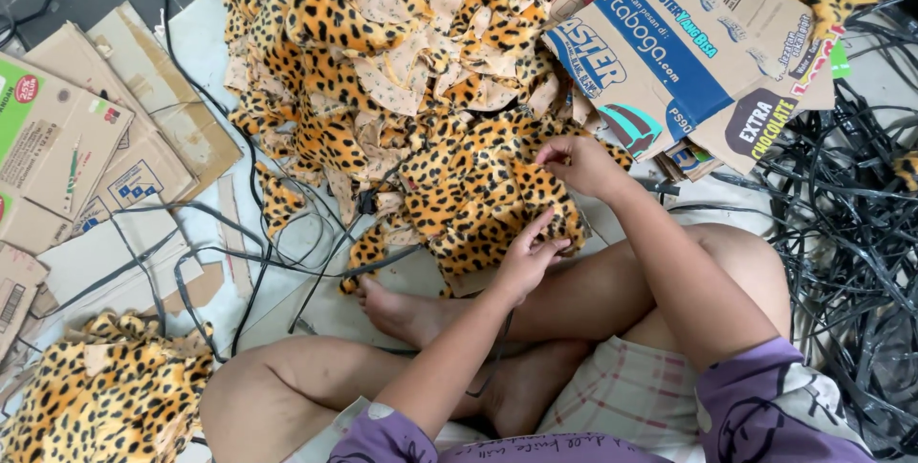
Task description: Sorting and manipulating small pieces of leopard-print fabric scraps on the floor
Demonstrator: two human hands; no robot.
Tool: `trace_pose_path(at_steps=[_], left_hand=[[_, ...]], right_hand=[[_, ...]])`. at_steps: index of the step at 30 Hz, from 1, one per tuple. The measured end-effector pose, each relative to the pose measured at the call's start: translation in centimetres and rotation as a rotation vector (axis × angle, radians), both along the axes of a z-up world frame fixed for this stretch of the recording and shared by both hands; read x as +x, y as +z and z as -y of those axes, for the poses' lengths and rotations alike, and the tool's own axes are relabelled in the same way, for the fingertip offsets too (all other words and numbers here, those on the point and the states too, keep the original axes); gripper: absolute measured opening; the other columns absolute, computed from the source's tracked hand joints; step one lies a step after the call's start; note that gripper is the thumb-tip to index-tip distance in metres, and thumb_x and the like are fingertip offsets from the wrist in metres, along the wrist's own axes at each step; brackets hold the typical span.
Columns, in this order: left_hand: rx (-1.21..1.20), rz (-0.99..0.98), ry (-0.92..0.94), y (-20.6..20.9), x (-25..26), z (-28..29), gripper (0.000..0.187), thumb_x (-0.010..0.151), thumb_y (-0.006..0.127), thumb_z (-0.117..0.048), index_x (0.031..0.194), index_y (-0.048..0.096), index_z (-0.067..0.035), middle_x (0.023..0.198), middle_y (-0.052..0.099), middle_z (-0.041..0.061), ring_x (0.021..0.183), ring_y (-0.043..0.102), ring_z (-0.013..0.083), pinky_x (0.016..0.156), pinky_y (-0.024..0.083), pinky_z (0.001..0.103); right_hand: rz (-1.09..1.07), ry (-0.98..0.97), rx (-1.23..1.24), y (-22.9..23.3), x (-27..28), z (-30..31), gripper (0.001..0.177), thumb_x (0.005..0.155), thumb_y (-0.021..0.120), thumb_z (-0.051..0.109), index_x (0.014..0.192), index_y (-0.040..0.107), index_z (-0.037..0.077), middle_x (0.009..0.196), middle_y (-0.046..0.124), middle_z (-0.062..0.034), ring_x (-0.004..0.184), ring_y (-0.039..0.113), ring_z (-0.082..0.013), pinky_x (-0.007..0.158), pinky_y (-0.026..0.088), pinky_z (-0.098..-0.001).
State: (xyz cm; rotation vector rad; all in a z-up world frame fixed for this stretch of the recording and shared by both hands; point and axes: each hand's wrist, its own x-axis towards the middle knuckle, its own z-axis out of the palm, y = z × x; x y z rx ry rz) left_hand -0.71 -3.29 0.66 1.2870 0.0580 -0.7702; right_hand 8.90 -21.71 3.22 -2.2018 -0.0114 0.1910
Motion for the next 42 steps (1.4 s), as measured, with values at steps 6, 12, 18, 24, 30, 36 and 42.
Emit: trace_pose_path(at_steps=[6, 12, 18, 24, 30, 36, 42], left_hand=[[-0.018, 0.078, 0.035, -1.0, 1.4, 0.0, 0.047, 0.101, 0.051, -0.005, 0.148, 0.049, -0.009, 0.151, 0.038, 0.025, 0.127, 0.058, 0.0285, 0.101, 0.053, 0.039], [0.042, 0.035, 0.211, -1.8, 1.6, -0.3, 0.015, 0.097, 0.062, -0.013, 0.102, 0.048, -0.009, 0.089, 0.064, 0.006, 0.075, 0.064, 0.012, 0.062, 0.051, 0.025], [-0.241, -0.165, -0.032, -1.1, 1.0, 0.1, 0.072, 0.103, 0.056, -0.053, 0.148, 0.039, 0.002, 0.135, 0.055, 0.033, 0.118, 0.062, 0.0387, 0.099, 0.052, 0.046], [-0.619, -0.203, 0.062, 2.1, 3.8, -0.3, 0.08, 0.1, 0.06, -0.054, 0.155, 0.011, -0.022, 0.145, 0.049, 0.025, 0.125, 0.057, 0.0405, 0.102, 0.054, 0.048], [0.061, 0.162, 0.228, 3.4, 8.7, -2.1, 0.032, 0.099, 0.065, -0.016, 0.128, 0.06, -0.003, 0.111, 0.05, 0.008, 0.097, 0.052, 0.0141, 0.082, 0.062, 0.029], [0.279, 0.232, 0.068, 4.2, 12.7, -1.6, 0.045, 0.093, 0.073, -0.024, 0.134, 0.057, -0.014, 0.122, 0.052, 0.012, 0.107, 0.063, 0.0284, 0.087, 0.063, 0.043], [0.417, 0.504, 0.06, 1.6, 12.3, -1.2, 0.033, 0.089, 0.064, -0.008, 0.122, 0.07, -0.012, 0.108, 0.059, 0.014, 0.104, 0.066, 0.0294, 0.09, 0.059, 0.036]], right_hand=[[-0.01, -0.036, 0.064, 0.7, 0.9, -0.2, 0.021, 0.085, 0.073, 0.004, 0.104, 0.076, 0.013, 0.094, 0.077, -0.0062, 0.088, 0.072, -0.0223, 0.074, 0.056, -0.0343], [-0.093, -0.038, 0.318, 2.4, -0.3, 0.7, 0.033, 0.087, 0.068, -0.004, 0.119, 0.068, 0.007, 0.1, 0.068, -0.0095, 0.095, 0.062, -0.0205, 0.087, 0.055, -0.0366], [-0.117, -0.006, 0.757, 4.9, -1.2, 0.5, 0.04, 0.089, 0.056, -0.013, 0.128, 0.055, -0.003, 0.099, 0.057, -0.0084, 0.081, 0.066, -0.0142, 0.07, 0.067, -0.0305], [-0.172, -0.037, 1.074, 8.4, -3.3, 0.0, 0.059, 0.089, 0.051, -0.014, 0.147, 0.043, -0.001, 0.119, 0.061, -0.0149, 0.091, 0.074, -0.0222, 0.072, 0.068, -0.036], [-0.188, -0.221, 0.519, 3.3, -4.8, 2.1, 0.028, 0.089, 0.064, -0.007, 0.115, 0.07, -0.001, 0.106, 0.062, -0.0184, 0.087, 0.065, -0.0203, 0.075, 0.064, -0.0295], [-0.301, -0.173, 0.278, 0.6, -8.5, 0.5, 0.043, 0.089, 0.077, 0.011, 0.131, 0.073, 0.02, 0.124, 0.071, -0.016, 0.099, 0.073, -0.0241, 0.078, 0.062, -0.0353], [-0.392, -0.073, -0.009, -1.9, -10.0, -1.1, 0.068, 0.093, 0.072, 0.021, 0.155, 0.045, 0.015, 0.139, 0.057, -0.0242, 0.11, 0.071, -0.0295, 0.088, 0.062, -0.0405]])
